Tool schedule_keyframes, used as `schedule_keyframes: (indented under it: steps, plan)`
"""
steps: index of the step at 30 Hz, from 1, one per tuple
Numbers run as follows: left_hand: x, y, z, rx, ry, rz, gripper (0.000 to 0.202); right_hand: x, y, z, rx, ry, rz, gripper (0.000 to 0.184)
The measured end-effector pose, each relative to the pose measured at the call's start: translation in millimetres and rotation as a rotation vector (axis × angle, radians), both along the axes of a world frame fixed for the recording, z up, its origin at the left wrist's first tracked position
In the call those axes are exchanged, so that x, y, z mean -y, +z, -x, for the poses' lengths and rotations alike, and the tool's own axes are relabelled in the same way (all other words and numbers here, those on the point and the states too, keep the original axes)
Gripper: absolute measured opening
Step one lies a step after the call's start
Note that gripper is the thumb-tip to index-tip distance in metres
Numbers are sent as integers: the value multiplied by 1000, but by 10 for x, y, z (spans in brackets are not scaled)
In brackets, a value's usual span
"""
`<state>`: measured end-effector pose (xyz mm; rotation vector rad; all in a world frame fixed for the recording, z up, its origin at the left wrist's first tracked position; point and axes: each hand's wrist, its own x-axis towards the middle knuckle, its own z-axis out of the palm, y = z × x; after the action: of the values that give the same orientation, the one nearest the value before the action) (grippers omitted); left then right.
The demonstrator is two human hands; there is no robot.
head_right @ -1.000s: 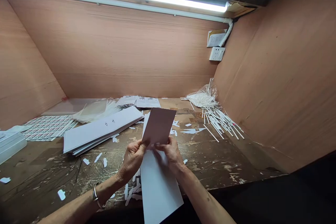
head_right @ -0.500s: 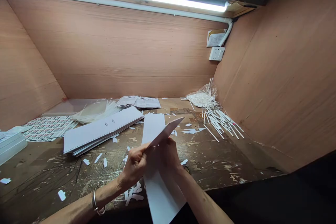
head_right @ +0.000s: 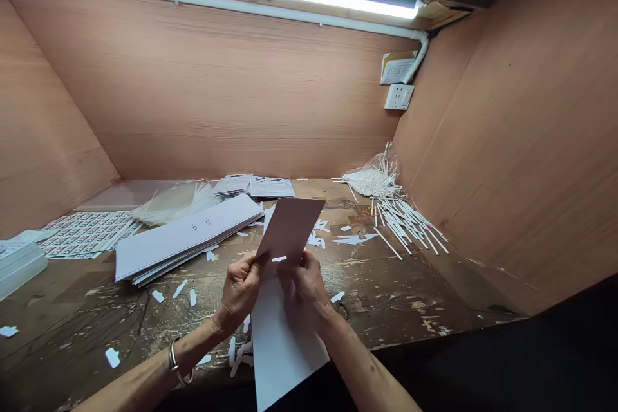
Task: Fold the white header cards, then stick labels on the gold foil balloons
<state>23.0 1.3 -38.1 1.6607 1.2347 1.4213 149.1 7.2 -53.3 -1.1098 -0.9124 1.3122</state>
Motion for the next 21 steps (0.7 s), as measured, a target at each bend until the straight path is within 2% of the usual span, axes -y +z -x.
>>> schedule_keyframes:
  steps: [8, 11, 17, 21]
  plan:
    - [82, 8, -26, 0, -46, -25, 30, 24, -3, 13, -110, 36, -9, 14]
    - [78, 7, -32, 33, -65, 4, 29, 31, 19, 3, -84, 42, 8, 10]
    - [-25, 22, -25, 343, -109, 225, 39, -11, 43, -45, -20, 16, 12, 35]
    - [-46, 30, -16, 359, -106, 244, 38, -22, 15, -53, -1, 20, 20, 34]
